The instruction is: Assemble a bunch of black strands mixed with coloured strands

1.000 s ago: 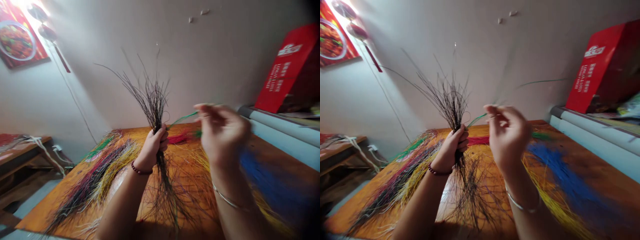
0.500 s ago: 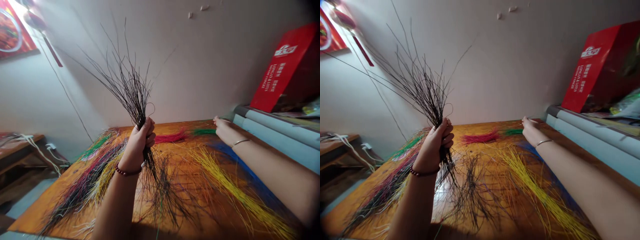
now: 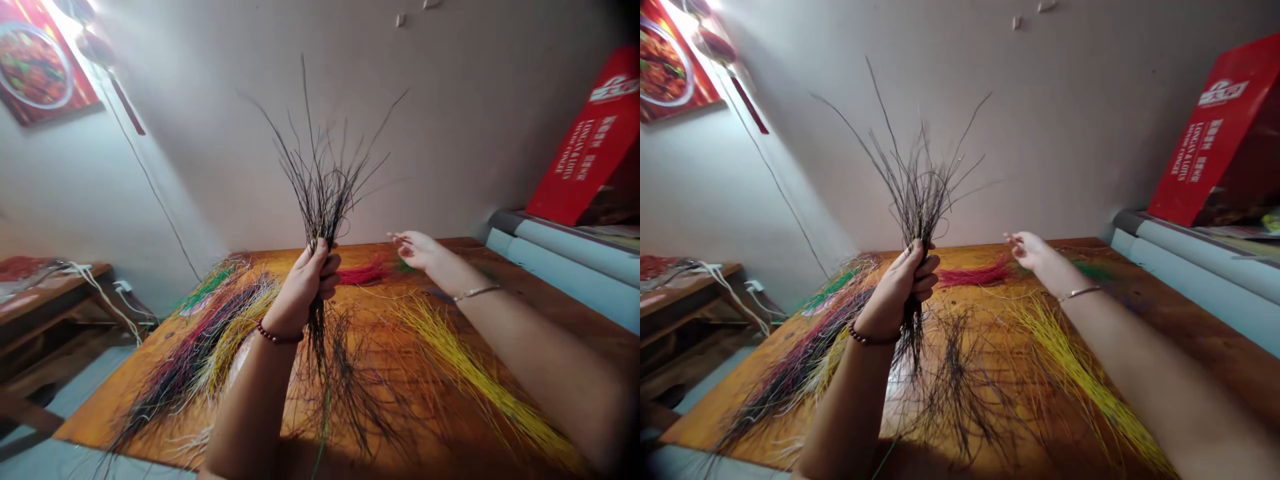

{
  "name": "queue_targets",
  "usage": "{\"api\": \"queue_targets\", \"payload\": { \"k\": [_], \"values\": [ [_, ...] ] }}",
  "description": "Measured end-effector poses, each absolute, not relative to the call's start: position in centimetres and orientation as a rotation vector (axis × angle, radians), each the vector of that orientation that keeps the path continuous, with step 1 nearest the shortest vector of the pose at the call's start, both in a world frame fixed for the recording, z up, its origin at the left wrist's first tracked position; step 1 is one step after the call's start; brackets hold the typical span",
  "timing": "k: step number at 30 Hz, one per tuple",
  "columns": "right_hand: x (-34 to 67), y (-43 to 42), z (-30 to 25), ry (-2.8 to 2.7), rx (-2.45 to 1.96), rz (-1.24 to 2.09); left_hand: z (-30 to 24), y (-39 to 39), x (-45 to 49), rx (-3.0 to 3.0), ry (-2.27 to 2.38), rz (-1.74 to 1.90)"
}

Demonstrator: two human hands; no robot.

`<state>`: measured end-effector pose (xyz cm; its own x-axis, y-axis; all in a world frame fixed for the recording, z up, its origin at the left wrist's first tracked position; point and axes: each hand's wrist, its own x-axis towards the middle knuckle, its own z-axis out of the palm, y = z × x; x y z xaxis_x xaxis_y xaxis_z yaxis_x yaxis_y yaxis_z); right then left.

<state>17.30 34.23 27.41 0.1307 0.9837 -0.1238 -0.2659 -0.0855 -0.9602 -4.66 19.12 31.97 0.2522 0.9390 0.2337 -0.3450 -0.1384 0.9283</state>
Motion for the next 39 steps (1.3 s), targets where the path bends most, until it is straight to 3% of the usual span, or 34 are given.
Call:
{"api": "queue_targets", "payload": {
  "k": [5, 9, 14, 39],
  "values": [
    [12.6, 25.8, 30.8, -1.333, -0.791, 1.439, 30.9, 19.9, -3.6, 1.235, 0.703, 1.265],
    [11.6, 21.9, 30.4, -1.611, -0.724, 1.194, 30.5, 19.5, -2.8, 1.247, 0.722, 1.261],
    [12.2, 22.2, 29.6, -1.519, -0.719, 0.919, 30.3, 19.2, -2.0, 1.258, 0.749, 1.26],
    [12.2, 23.2, 29.3, -1.395, -0.676, 0.993, 29.8, 19.4, -0.3, 1.133, 0.752, 1.405]
  ]
}}
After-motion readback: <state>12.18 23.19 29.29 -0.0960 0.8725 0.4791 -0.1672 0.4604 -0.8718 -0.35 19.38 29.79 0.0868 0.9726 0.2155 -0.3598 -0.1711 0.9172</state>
